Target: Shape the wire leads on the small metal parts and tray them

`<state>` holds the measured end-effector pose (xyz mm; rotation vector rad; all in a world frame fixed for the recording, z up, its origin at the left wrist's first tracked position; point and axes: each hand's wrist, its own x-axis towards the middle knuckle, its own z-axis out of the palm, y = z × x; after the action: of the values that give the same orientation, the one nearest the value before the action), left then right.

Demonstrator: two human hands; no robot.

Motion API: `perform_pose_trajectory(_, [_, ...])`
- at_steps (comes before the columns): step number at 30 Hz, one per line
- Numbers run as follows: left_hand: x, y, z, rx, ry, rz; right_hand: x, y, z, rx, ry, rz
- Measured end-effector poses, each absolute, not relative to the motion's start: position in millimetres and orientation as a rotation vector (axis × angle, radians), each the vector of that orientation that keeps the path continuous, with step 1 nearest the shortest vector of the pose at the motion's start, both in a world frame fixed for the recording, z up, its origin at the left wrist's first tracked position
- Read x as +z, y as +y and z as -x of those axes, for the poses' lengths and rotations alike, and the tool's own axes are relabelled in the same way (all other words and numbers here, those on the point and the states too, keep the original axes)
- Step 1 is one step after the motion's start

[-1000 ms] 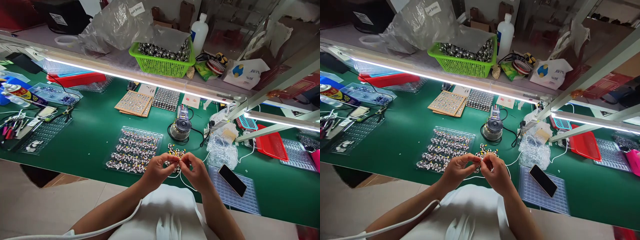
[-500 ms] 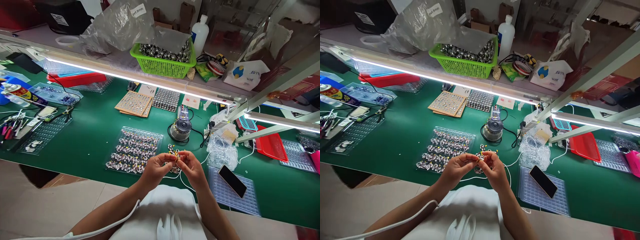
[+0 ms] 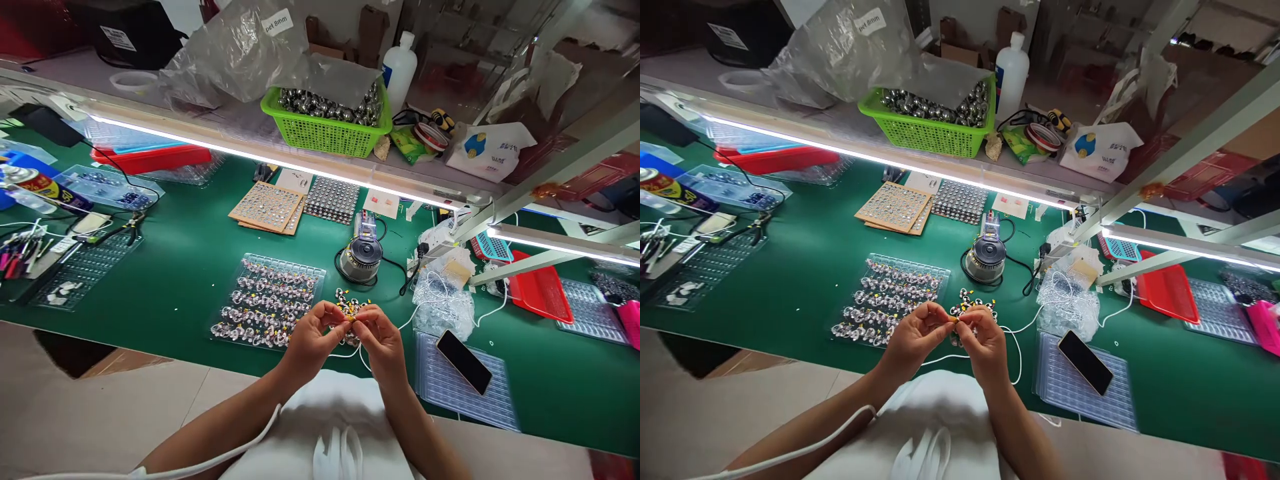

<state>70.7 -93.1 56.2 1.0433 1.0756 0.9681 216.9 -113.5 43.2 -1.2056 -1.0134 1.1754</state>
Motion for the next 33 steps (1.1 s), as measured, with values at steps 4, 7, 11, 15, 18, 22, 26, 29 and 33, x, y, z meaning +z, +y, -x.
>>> perform_pose_trajectory(4, [60.8,-95.9,-66.0,1.158,1.163,-1.562,45.0,-113.3,-220.8,1.165,-1.059,1.274])
perform_pose_trajectory(7, [62.4,-95.1,-65.7,1.266,1.105,-1.767,47.1,-114.1,-222.4,1.155,-1.092,1.292])
perform_pose_trajectory(11, [61.1,-92.6,-67.7,1.279,1.081,-1.769,47.2,-116.3,-221.4,1.103,-1.142,1.293])
perform_pose_trajectory(15, [59.5,-91.5,-66.2,1.151,1.089,-1.554,47.4,-118.3,-221.7,1.029,-1.226,1.304])
perform_pose_trajectory(18, [57.6,-89.2,-62.5,0.971,1.054,-1.329,50.8,-118.6,-224.3,0.975,-1.333,1.311])
perform_pose_trajectory(22, [55.4,-82.9,-55.8,0.819,0.92,-1.167,54.0,-117.3,-230.8,0.95,-1.463,1.329])
perform_pose_trajectory(26, [52.7,-77.7,-50.4,0.602,0.7,-0.915,47.7,-117.6,-239.5,1.112,-1.477,1.235])
perform_pose_trajectory(29, [40.7,-80.9,-51.2,0.441,0.555,-0.714,37.4,-121.6,-245.2,1.274,-1.511,1.081])
perform_pose_trajectory(33, [1.3,-91.1,-62.5,0.487,0.707,-0.696,9.1,-126.3,-248.6,1.311,-1.509,1.069])
